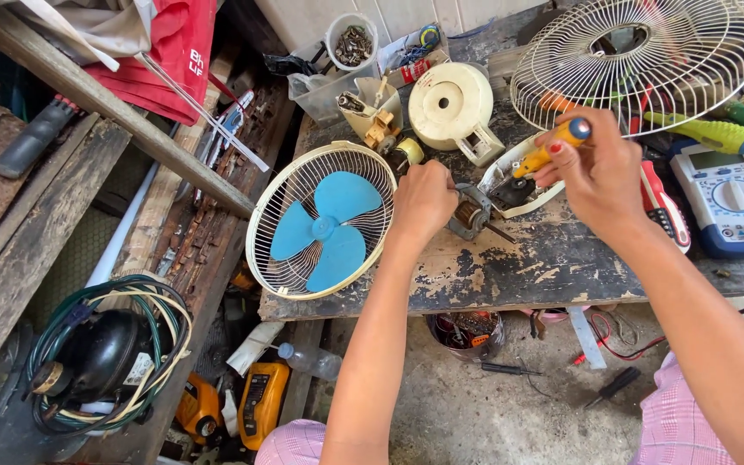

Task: Cleaning a fan motor with a brush and disassembling it using a screwdriver on a workbench.

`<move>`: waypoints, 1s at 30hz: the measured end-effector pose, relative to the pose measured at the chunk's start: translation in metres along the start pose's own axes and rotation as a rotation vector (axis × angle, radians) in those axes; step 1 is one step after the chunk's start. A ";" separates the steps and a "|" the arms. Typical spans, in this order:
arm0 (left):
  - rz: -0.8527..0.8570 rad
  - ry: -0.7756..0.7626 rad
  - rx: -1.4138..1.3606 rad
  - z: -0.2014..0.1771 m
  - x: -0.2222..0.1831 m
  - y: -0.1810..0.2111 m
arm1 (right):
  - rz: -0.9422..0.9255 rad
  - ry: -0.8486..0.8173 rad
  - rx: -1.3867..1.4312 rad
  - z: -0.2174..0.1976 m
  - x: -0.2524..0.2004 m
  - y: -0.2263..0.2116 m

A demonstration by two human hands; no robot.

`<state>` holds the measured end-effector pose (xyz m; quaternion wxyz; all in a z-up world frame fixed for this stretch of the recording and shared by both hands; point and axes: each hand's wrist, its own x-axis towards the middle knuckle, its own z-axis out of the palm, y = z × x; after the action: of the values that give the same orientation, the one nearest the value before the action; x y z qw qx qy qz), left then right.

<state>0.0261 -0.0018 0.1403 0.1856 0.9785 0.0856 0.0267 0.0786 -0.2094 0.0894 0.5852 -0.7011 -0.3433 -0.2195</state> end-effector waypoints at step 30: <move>0.029 0.019 0.071 0.003 0.001 -0.001 | 0.011 0.160 0.060 0.019 -0.002 -0.007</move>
<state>0.0270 -0.0017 0.1371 0.1495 0.9853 0.0739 0.0359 0.0700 -0.1910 0.0883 0.6326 -0.6654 -0.2980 -0.2613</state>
